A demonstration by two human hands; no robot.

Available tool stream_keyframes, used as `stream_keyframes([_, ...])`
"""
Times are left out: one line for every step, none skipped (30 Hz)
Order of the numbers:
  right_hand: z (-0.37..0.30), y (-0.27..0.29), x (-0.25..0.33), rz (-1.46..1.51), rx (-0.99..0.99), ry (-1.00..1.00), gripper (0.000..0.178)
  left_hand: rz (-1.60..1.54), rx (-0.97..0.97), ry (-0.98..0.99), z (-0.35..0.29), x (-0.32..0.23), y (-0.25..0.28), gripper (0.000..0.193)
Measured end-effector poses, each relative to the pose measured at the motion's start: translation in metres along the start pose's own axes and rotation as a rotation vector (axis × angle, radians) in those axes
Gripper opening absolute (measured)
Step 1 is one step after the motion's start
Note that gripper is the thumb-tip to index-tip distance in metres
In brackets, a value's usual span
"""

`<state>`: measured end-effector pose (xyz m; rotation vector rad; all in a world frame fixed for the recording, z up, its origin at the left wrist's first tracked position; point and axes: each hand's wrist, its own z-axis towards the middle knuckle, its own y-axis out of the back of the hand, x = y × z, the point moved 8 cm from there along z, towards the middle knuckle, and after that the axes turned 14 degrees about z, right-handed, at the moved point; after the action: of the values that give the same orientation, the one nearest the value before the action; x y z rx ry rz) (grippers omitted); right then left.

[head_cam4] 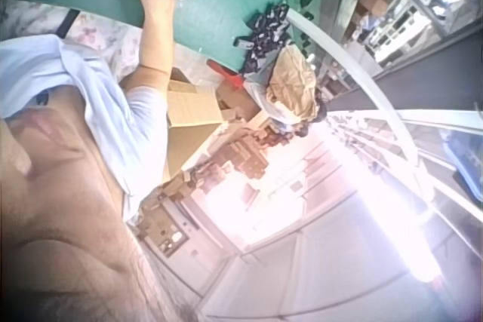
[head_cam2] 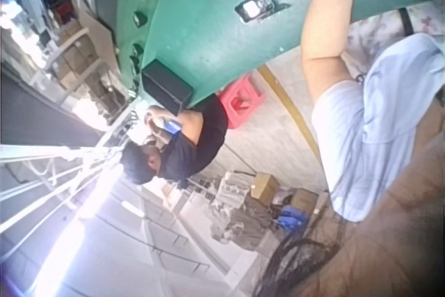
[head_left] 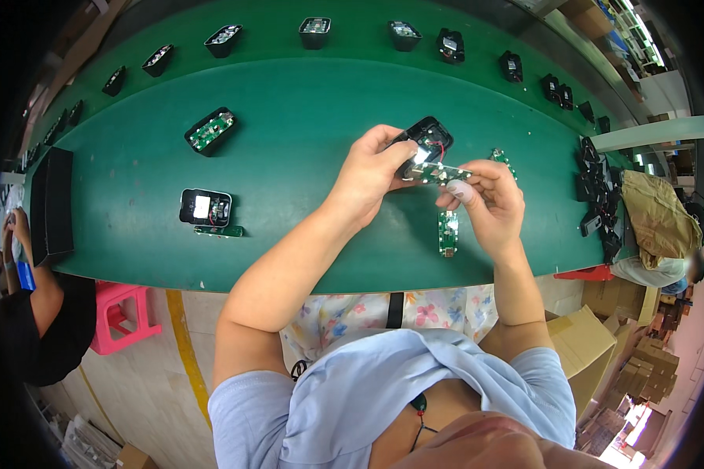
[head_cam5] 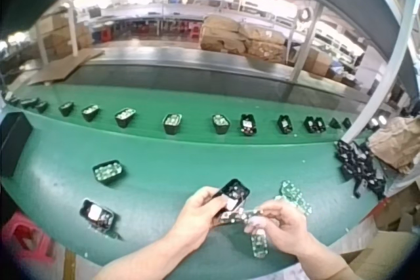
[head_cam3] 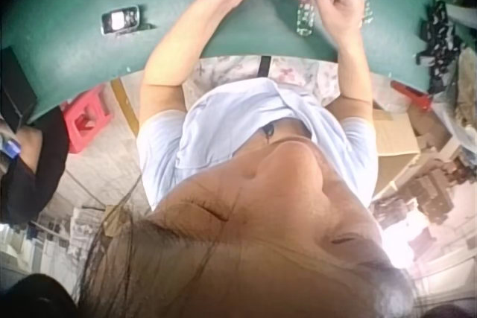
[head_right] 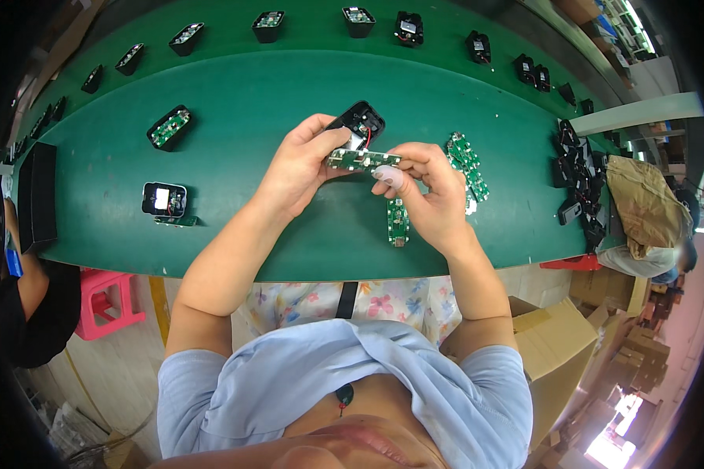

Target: The person assembles electronic components into plastic housings by hand, placing them onto circuit boards on a green work table.

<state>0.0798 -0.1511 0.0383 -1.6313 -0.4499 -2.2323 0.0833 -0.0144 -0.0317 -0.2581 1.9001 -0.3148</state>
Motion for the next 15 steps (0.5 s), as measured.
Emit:
stream_keyframes([0.0008, -0.0009, 0.0001, -0.001, 0.0, -0.001, 0.019, -0.032, 0.013, 0.004, -0.0002, 0.0, -0.0012, 0.015])
stream_keyframes([0.0018, -0.0004, 0.0003, 0.01, -0.019, -0.006, 0.02, -0.064, 0.026, 0.008, -0.0004, -0.0002, -0.0027, 0.014])
stream_keyframes([0.0027, 0.0005, 0.0004, 0.02, -0.039, -0.01, 0.021, -0.064, 0.027, 0.008, -0.0011, -0.0013, -0.0036, 0.014])
stream_keyframes([0.0036, -0.0002, 0.0002, 0.02, -0.038, -0.01, 0.021, -0.078, 0.02, 0.006, -0.0024, -0.0027, -0.0037, 0.014])
stream_keyframes([0.0045, 0.0003, -0.0012, 0.029, -0.051, -0.023, 0.021, -0.092, 0.013, 0.004, -0.0031, -0.0034, -0.0034, 0.014])
stream_keyframes([0.0052, 0.0011, -0.0027, 0.038, -0.065, -0.036, 0.021, -0.091, 0.011, 0.004, -0.0031, -0.003, -0.0031, 0.014])
stream_keyframes([0.006, 0.0015, -0.0025, 0.037, -0.065, -0.034, 0.021, -0.096, 0.012, 0.005, -0.0025, -0.0021, -0.0033, 0.013])
stream_keyframes([0.0066, 0.0024, -0.0035, 0.045, -0.073, -0.046, 0.021, -0.101, 0.012, 0.006, -0.0019, -0.0013, -0.0033, 0.013])
stream_keyframes([0.007, 0.0031, -0.0045, 0.053, -0.081, -0.057, 0.02, -0.1, 0.013, 0.005, -0.0013, -0.0005, -0.0025, 0.013])
stream_keyframes([0.0058, 0.0043, -0.0044, 0.052, -0.081, -0.055, 0.02, -0.09, 0.018, 0.012, -0.0006, 0.0005, -0.0018, 0.013])
stream_keyframes([0.0036, 0.0022, -0.0039, 0.013, -0.031, -0.044, 0.02, -0.079, 0.022, 0.019, -0.0002, 0.0007, -0.0015, 0.012])
stream_keyframes([0.0026, -0.0006, -0.003, -0.026, 0.019, -0.033, 0.02, -0.079, 0.023, 0.017, -0.0002, -0.0007, -0.0015, 0.012])
stream_keyframes([0.0025, -0.001, -0.0031, -0.026, 0.019, -0.033, 0.02, -0.053, 0.01, 0.028, -0.0004, -0.0002, -0.0004, 0.012])
stream_keyframes([0.0027, -0.0004, -0.0036, -0.018, -0.001, -0.044, 0.021, -0.027, -0.003, 0.038, -0.0005, 0.0003, 0.0005, 0.012])
stream_keyframes([0.0029, 0.0007, -0.0038, -0.011, -0.021, -0.055, 0.021, -0.027, -0.002, 0.038, -0.0005, 0.0002, -0.0003, 0.012])
